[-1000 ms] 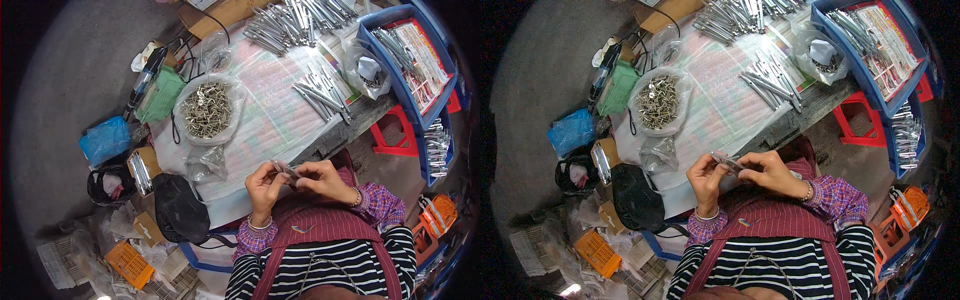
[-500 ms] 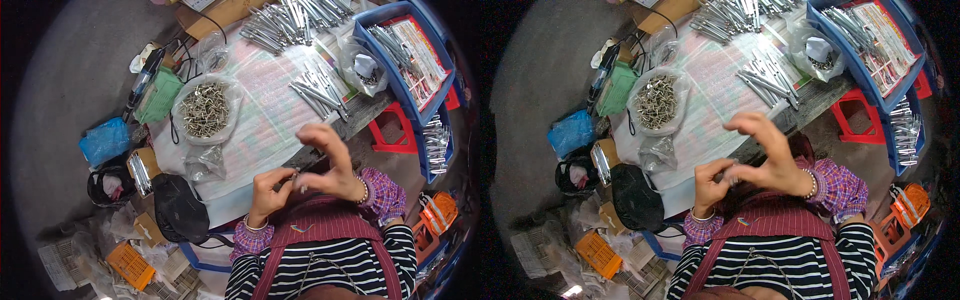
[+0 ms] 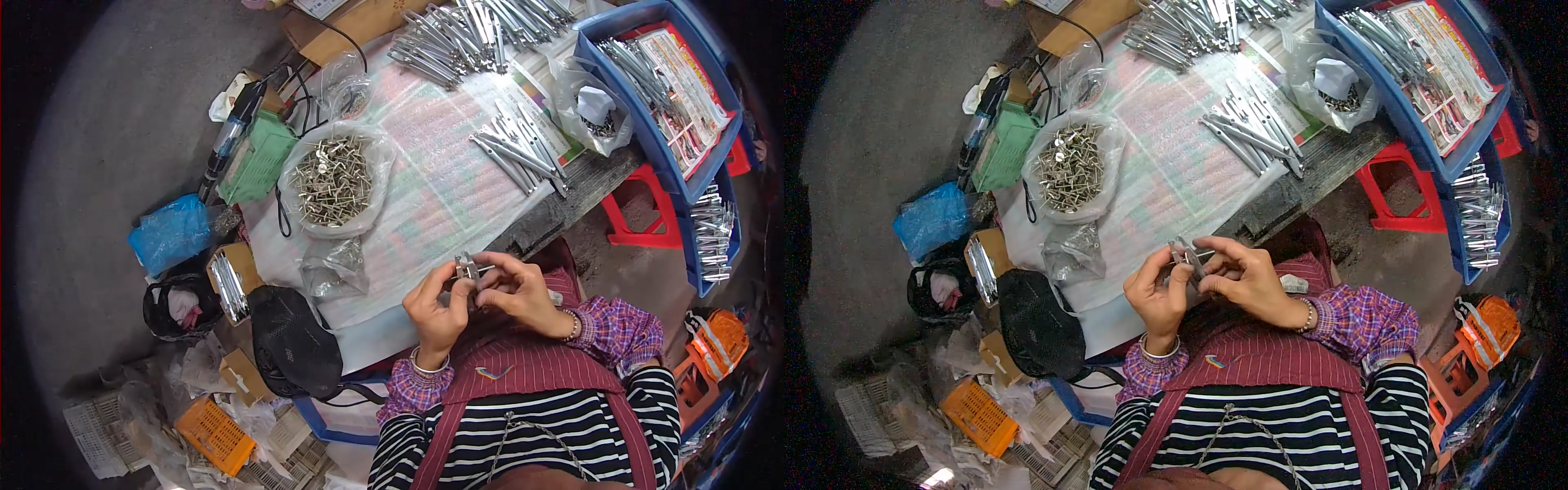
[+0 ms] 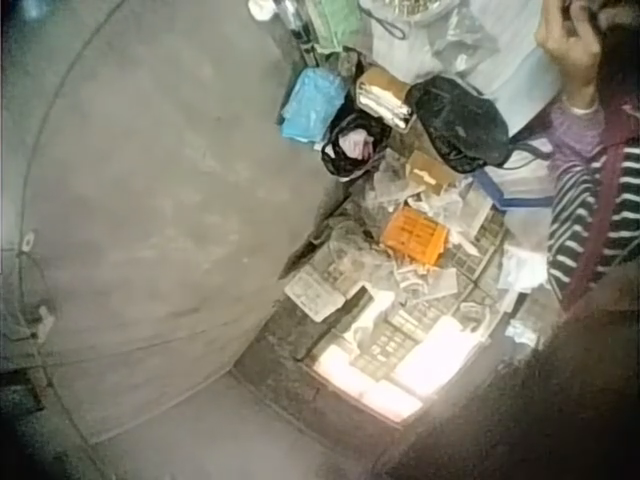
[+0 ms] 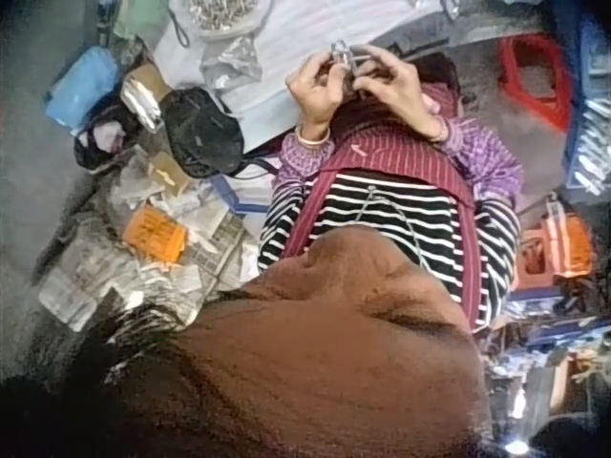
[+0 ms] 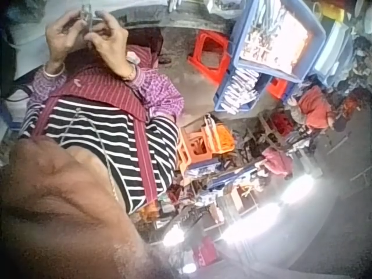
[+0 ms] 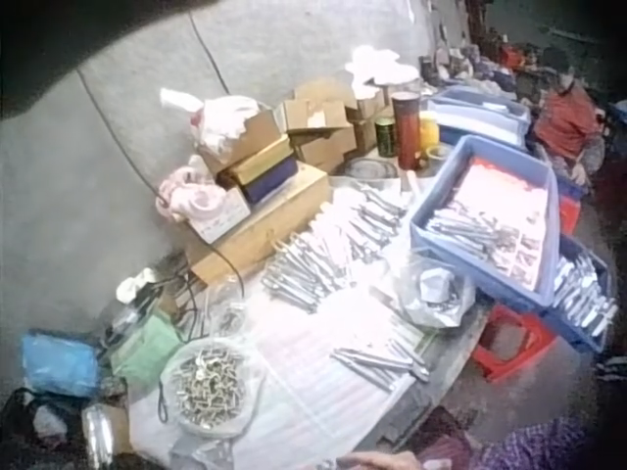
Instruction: The person is manually assembling small hardware components by sliding metal pins into brackets.
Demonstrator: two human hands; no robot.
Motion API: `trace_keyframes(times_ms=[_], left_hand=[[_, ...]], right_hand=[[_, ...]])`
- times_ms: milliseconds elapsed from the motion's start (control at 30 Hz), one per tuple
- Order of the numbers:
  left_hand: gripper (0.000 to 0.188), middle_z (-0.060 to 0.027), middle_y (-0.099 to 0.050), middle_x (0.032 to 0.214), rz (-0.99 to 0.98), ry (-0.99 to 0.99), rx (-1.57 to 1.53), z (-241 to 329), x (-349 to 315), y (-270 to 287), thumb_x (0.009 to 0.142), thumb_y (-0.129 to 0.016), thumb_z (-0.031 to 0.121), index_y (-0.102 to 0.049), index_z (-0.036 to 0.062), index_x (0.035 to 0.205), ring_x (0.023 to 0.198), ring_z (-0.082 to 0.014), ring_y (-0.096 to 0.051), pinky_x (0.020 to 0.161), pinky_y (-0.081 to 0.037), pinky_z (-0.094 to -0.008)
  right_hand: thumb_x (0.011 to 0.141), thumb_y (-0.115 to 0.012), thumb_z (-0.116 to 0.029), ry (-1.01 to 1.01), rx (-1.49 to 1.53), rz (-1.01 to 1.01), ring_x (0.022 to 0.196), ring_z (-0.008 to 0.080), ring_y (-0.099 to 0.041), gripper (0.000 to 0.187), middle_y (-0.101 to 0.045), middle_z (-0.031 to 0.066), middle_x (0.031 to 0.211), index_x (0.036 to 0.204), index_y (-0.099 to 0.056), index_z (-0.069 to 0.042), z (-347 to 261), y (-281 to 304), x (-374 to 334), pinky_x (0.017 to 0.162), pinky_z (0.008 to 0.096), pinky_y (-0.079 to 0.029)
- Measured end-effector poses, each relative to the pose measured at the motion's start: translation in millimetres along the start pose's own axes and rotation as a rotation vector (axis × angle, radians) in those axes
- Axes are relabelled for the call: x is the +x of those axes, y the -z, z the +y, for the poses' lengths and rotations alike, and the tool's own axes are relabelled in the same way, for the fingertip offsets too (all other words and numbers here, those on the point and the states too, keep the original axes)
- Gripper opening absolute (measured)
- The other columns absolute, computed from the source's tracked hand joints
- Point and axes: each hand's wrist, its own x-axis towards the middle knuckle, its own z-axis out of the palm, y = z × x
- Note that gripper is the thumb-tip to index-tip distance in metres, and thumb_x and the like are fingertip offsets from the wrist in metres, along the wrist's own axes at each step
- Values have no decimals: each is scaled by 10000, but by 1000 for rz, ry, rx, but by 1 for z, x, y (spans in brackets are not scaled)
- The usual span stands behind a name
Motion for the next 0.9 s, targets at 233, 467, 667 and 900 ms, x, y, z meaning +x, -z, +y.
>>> trace_keyframes(times_ms=[233,467,667,900], left_hand=[[163,-65,-619,741,-246,262,-427,10,-4,15,769,-638,11,-614,-85,898,643,-93,-567,582,-433,-191],[168,-106,-639,713,-480,191,-376,21,6,28,698,-620,-27,-638,-57,862,601,-134,-607,541,-458,-222],[174,-132,-614,687,-200,-83,-38,11,4,14,669,-638,-6,-618,-39,839,603,-226,-613,545,-456,-275],[165,-132,-631,732,-29,-29,-85,0,-2,6,707,-626,-23,-610,-54,868,638,-203,-626,583,-481,-272]], right_hand=[[663,-657,41,550,-632,-50,770,227,-617,343,-613,113,831,998,-612,-18,-13,16,7,677,320,-491],[617,-694,21,940,-930,119,955,288,-560,391,-561,135,996,993,-589,-11,-59,17,14,787,363,-464],[572,-835,-159,490,-444,-56,1124,205,-456,848,-392,98,1242,1282,-392,-20,-63,4,8,932,352,-415],[681,-730,0,41,2,-93,1031,161,-513,710,-430,94,1225,1299,-381,-19,-30,-1,1,854,292,-480]])
